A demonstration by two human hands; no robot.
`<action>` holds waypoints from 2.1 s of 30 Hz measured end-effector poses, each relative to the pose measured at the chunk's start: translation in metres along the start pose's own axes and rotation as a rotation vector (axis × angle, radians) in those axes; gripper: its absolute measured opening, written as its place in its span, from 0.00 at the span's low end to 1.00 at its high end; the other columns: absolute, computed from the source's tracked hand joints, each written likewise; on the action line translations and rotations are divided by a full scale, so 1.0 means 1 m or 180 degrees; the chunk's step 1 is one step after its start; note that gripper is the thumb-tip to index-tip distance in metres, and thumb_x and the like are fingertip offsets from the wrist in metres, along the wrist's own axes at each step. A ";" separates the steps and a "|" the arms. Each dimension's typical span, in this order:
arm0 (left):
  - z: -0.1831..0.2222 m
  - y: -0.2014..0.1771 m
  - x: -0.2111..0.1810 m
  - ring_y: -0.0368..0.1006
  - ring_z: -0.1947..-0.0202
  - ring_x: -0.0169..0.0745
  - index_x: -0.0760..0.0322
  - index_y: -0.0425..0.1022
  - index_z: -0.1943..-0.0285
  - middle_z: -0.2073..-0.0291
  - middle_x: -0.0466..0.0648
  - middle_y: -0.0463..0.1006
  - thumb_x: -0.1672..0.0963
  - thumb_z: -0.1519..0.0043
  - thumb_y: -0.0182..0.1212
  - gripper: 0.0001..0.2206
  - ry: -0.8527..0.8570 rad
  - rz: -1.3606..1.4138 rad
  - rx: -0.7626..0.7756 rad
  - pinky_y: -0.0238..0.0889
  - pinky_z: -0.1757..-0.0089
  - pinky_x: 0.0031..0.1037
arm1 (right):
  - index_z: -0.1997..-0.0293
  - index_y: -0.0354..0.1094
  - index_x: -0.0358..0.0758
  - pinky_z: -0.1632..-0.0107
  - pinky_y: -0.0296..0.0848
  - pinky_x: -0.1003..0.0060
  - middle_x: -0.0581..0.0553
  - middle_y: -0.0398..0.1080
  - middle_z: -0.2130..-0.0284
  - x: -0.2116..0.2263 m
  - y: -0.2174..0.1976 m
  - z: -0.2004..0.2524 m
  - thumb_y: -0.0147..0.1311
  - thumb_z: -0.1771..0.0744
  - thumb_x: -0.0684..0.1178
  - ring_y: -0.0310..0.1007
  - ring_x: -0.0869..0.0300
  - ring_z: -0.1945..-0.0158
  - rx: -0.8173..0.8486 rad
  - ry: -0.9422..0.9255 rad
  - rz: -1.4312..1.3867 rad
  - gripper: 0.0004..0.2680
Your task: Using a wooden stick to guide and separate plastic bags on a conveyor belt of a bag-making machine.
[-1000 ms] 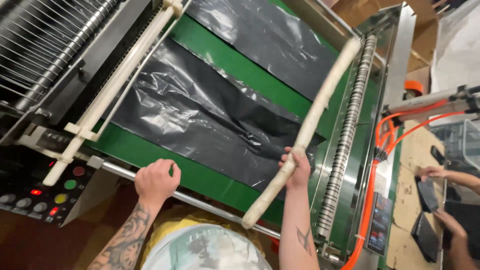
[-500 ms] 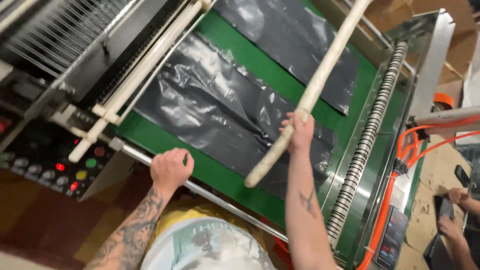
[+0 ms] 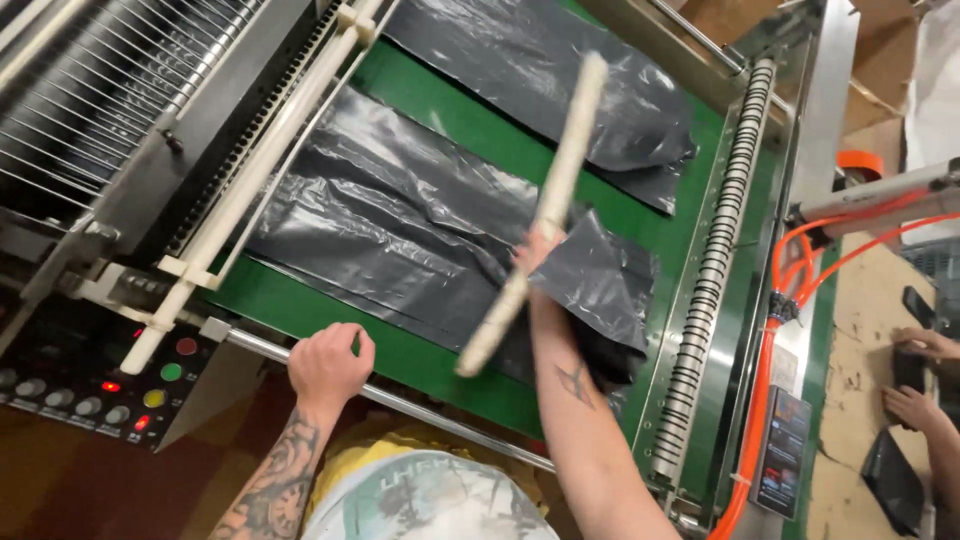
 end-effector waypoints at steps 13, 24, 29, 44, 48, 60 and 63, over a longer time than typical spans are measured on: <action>0.005 0.004 0.001 0.73 0.78 0.31 0.41 0.77 0.72 0.82 0.31 0.70 0.52 0.48 0.61 0.01 0.0071 -0.0204 0.0174 0.64 0.69 0.23 | 0.36 0.57 0.41 0.47 0.76 0.33 0.31 0.68 0.51 0.005 -0.143 0.231 0.56 0.31 0.61 0.76 0.37 0.53 -0.1562 -0.0055 0.0316 0.21; -0.003 0.004 -0.003 0.78 0.73 0.36 0.45 0.80 0.69 0.80 0.34 0.75 0.51 0.44 0.58 0.06 -0.0129 -0.0184 0.0610 0.68 0.65 0.26 | 0.42 0.60 0.38 0.60 0.80 0.40 0.30 0.70 0.70 -0.024 0.122 0.317 0.61 0.43 0.32 0.78 0.40 0.68 0.1654 -0.0114 -0.0118 0.24; -0.002 0.000 -0.005 0.78 0.74 0.38 0.47 0.80 0.68 0.80 0.35 0.76 0.51 0.43 0.57 0.07 -0.0218 -0.0052 0.0692 0.69 0.65 0.28 | 0.36 0.54 0.40 0.80 0.74 0.54 0.36 0.61 0.78 -0.025 0.190 0.317 0.56 0.36 0.38 0.65 0.51 0.83 0.2119 -0.0551 -0.0467 0.21; -0.002 0.000 -0.002 0.79 0.74 0.37 0.44 0.81 0.67 0.79 0.35 0.77 0.50 0.44 0.57 0.07 -0.0106 -0.0082 0.0516 0.71 0.66 0.27 | 0.41 0.60 0.43 0.82 0.72 0.57 0.42 0.65 0.77 -0.037 0.138 0.224 0.50 0.33 0.43 0.66 0.54 0.82 0.0733 -0.1013 -0.0395 0.13; -0.001 0.001 0.001 0.78 0.75 0.38 0.44 0.81 0.67 0.80 0.35 0.76 0.50 0.44 0.58 0.06 -0.0087 0.0010 0.0399 0.70 0.67 0.28 | 0.43 0.62 0.46 0.82 0.73 0.55 0.43 0.67 0.79 -0.027 0.003 0.212 0.57 0.35 0.43 0.68 0.52 0.83 -0.0561 -0.1230 -0.0009 0.15; 0.004 0.003 -0.001 0.78 0.74 0.35 0.41 0.79 0.69 0.79 0.32 0.75 0.49 0.45 0.58 0.05 -0.0027 -0.0199 0.0376 0.70 0.67 0.27 | 0.39 0.64 0.39 0.66 0.81 0.54 0.39 0.76 0.63 -0.031 -0.086 0.252 0.56 0.33 0.52 0.76 0.54 0.69 -0.0113 0.0208 -0.0186 0.17; 0.002 0.003 -0.001 0.78 0.75 0.35 0.42 0.79 0.69 0.80 0.32 0.75 0.50 0.44 0.58 0.05 -0.0037 -0.0161 0.0442 0.70 0.67 0.27 | 0.44 0.62 0.41 0.57 0.79 0.41 0.36 0.73 0.67 -0.017 -0.006 0.291 0.60 0.37 0.37 0.78 0.44 0.66 0.0381 0.0006 0.0350 0.17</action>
Point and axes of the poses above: each hand's wrist, its own z-axis away from the middle knuckle, its own y-axis out of the palm, x = y × z, the point moved 7 cm from there along -z, towards the middle knuckle
